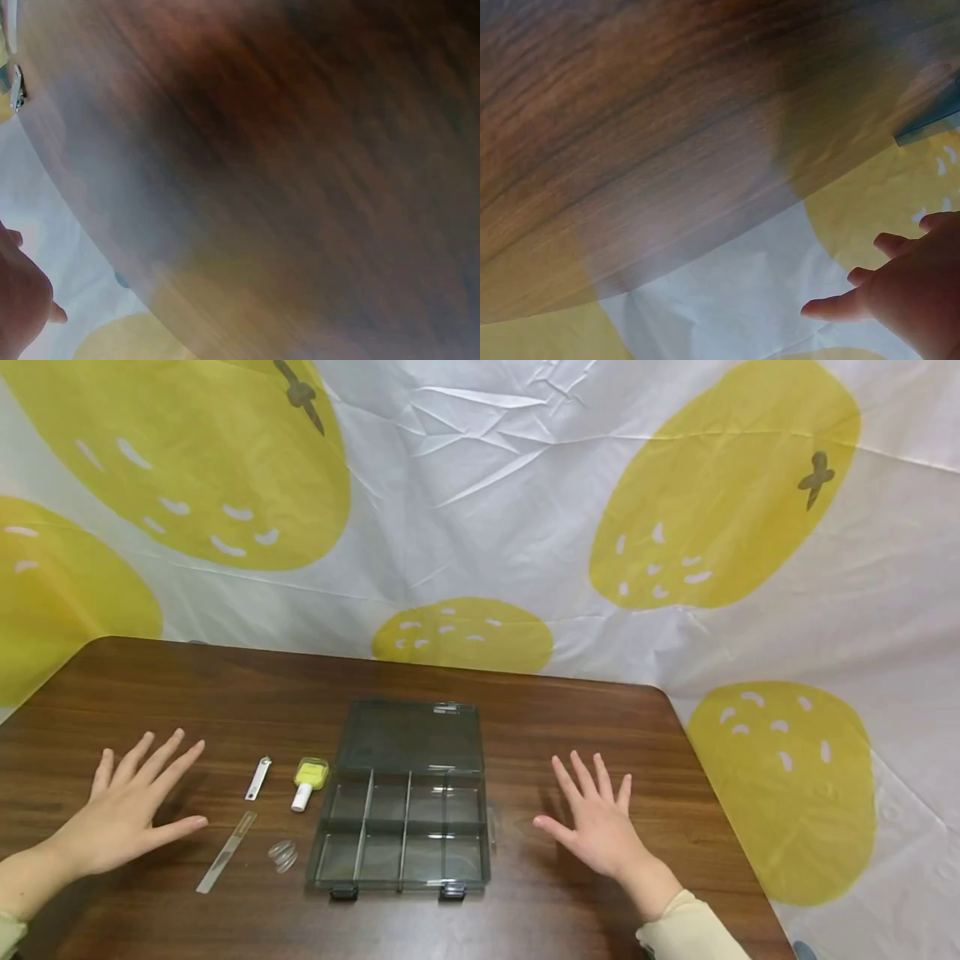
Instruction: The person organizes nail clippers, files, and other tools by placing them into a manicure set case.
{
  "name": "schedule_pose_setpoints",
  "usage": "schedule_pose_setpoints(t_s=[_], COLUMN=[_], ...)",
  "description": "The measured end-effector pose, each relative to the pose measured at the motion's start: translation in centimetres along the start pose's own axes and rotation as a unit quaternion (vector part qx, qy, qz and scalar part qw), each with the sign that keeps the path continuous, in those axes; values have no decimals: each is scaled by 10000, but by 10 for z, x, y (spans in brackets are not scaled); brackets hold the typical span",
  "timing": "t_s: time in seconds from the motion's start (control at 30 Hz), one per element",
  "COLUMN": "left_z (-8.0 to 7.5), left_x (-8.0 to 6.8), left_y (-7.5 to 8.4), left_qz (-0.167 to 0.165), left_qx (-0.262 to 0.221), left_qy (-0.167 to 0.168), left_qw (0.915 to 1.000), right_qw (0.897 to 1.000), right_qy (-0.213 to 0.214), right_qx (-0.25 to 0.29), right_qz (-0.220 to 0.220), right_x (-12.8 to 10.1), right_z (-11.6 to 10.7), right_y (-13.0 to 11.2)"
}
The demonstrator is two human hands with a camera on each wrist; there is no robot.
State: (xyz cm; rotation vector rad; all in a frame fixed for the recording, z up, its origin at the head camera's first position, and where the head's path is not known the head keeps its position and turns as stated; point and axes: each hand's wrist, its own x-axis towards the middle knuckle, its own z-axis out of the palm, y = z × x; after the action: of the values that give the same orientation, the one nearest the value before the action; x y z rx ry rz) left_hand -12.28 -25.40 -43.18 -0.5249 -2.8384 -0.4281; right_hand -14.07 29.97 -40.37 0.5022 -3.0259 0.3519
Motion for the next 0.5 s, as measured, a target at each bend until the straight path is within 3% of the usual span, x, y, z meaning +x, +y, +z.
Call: schedule_pose_setpoints(t_s=[0.23,0.5], left_z=[-4,-6], left_x=[11,32], left_y=[12,40], left_qz=[-81,-224], left_qx=[-53,-146], left_qy=[4,53], left_qw=[10000,9996], right_qw=[9995,9952], right_qy=[30,-57], right_qx=[274,944], right_qz=[146,234], right_x=[0,3], right_z=[-3,-4], right_y=[-4,-13])
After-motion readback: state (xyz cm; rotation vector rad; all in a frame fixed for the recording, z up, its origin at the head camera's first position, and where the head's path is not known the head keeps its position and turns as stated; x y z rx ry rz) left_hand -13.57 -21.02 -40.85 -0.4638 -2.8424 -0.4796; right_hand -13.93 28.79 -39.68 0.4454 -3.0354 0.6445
